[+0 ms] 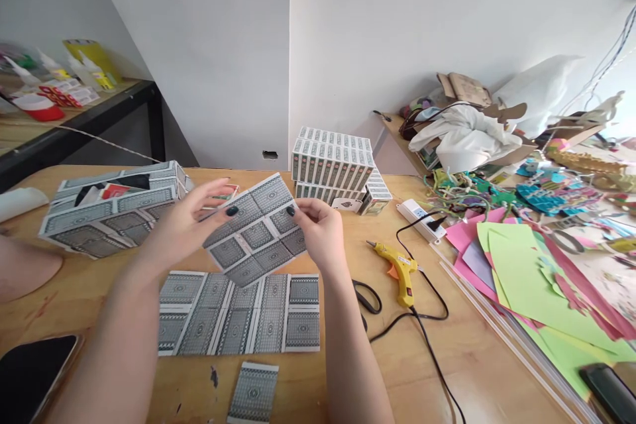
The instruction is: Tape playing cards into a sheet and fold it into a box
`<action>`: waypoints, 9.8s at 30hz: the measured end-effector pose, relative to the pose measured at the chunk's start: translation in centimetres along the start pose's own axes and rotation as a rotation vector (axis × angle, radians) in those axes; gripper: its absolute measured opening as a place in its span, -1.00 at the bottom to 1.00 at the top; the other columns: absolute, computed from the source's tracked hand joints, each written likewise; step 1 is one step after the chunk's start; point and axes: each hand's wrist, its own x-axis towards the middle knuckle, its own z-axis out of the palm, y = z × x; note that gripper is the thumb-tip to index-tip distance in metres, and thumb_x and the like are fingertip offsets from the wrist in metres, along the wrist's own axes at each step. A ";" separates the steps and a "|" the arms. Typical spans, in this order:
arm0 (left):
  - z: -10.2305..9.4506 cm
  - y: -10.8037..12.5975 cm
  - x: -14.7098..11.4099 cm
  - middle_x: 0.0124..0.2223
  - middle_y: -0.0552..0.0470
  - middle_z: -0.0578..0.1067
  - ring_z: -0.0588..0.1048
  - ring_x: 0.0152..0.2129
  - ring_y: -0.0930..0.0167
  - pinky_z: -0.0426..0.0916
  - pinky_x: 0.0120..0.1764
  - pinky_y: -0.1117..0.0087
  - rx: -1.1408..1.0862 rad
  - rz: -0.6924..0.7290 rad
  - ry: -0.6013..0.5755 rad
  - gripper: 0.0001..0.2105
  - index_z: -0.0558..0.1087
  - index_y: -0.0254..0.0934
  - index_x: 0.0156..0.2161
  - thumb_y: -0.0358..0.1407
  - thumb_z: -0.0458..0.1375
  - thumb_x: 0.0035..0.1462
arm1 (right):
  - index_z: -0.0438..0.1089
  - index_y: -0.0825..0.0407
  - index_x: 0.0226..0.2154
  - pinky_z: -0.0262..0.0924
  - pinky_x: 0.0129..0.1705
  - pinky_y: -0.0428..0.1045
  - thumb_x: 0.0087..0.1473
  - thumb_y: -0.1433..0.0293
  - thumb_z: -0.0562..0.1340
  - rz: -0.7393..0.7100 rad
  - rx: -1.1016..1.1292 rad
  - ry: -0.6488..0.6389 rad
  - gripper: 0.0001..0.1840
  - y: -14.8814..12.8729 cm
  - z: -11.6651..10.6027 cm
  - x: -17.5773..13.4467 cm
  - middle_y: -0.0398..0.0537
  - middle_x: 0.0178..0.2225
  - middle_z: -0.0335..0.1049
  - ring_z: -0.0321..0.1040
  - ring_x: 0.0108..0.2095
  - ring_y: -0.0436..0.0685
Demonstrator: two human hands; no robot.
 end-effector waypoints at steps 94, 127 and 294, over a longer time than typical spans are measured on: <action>3.6 2.2 -0.2 -0.19 0.02 0.44 0.42 -0.23 0.38 0.31 -0.16 0.36 -0.284 0.046 0.117 -0.76 0.32 -0.21 -0.17 -0.12 0.08 0.13 | 0.39 -0.02 -0.31 0.24 -0.20 0.03 -0.06 0.50 0.17 -0.465 -0.264 0.161 -0.80 -0.2 0.4 -0.6 -0.10 -0.31 0.40 0.34 -0.24 0.10; 6.5 -6.5 -3.2 -0.21 -0.10 0.54 0.51 -0.41 0.30 0.40 -0.44 0.34 -0.543 -0.419 0.047 -0.56 0.38 -0.30 -0.11 -0.07 0.21 -0.07 | 0.24 0.01 -0.17 0.39 -0.64 -0.04 -0.22 0.30 0.38 0.370 0.257 -0.223 -0.48 8.0 2.0 -2.8 -0.08 -0.28 0.48 0.45 -0.48 0.10; 5.7 -7.9 -2.6 -0.15 -0.12 0.55 0.48 -0.18 0.24 0.37 -0.17 0.30 -0.286 -0.149 0.025 -0.60 0.44 -0.35 -0.12 -0.08 0.12 0.05 | 0.41 0.04 -0.16 0.28 -0.08 0.12 -0.09 0.13 0.27 0.176 0.151 -0.183 -0.55 11.0 2.4 -1.5 -0.04 -0.16 0.49 0.39 -0.10 0.24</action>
